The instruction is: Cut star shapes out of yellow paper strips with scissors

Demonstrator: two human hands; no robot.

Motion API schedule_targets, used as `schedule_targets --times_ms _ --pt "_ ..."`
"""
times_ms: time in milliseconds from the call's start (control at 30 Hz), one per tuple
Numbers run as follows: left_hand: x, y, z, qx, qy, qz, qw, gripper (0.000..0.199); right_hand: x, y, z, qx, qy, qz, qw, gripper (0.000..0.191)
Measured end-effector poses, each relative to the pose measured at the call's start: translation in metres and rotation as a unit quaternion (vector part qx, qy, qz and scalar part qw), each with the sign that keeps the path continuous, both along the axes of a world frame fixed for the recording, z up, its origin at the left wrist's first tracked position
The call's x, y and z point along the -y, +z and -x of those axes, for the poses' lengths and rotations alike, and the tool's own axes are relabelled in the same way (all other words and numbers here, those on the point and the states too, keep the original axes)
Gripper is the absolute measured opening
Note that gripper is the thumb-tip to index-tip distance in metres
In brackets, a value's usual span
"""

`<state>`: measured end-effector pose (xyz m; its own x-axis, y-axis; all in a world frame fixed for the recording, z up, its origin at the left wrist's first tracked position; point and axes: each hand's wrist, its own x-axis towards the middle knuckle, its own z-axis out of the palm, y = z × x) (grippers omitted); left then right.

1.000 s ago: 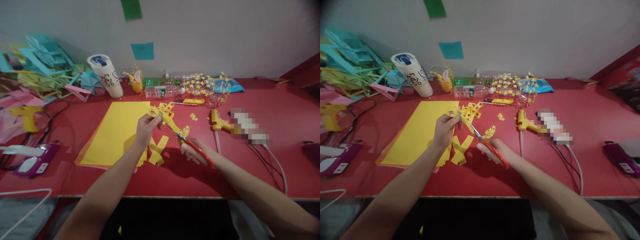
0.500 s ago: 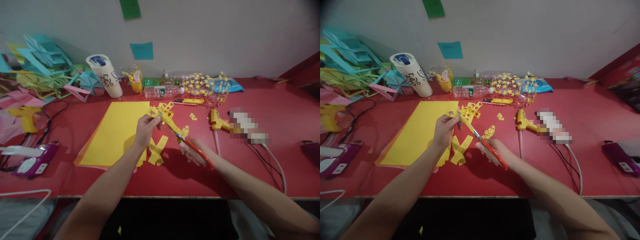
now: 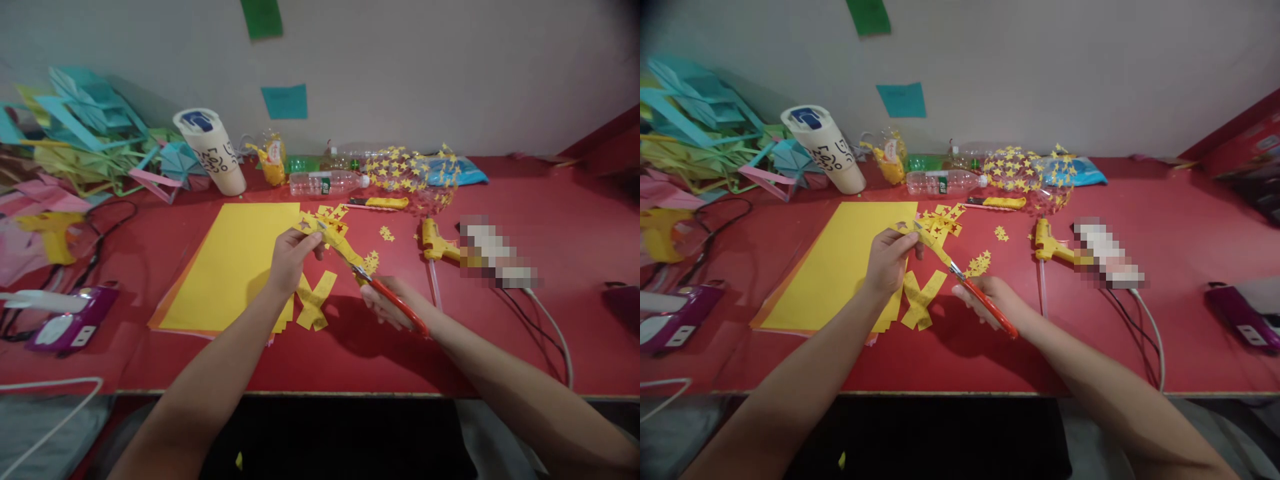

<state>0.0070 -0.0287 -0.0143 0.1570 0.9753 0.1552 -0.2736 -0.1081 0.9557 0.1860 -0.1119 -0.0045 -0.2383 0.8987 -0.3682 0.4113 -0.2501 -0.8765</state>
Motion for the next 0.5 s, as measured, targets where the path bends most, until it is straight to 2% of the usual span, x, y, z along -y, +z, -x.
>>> schedule_targets --times_ms 267,500 --pt "-0.0029 -0.0036 0.0010 0.016 -0.012 0.001 1.000 0.016 -0.0001 0.0003 0.0010 -0.011 -0.003 -0.007 1.000 0.047" --pt "-0.0020 0.0041 0.0002 0.050 -0.018 0.030 0.998 0.012 -0.0005 0.0014 0.0005 -0.020 -0.011 -0.010 1.000 0.050"
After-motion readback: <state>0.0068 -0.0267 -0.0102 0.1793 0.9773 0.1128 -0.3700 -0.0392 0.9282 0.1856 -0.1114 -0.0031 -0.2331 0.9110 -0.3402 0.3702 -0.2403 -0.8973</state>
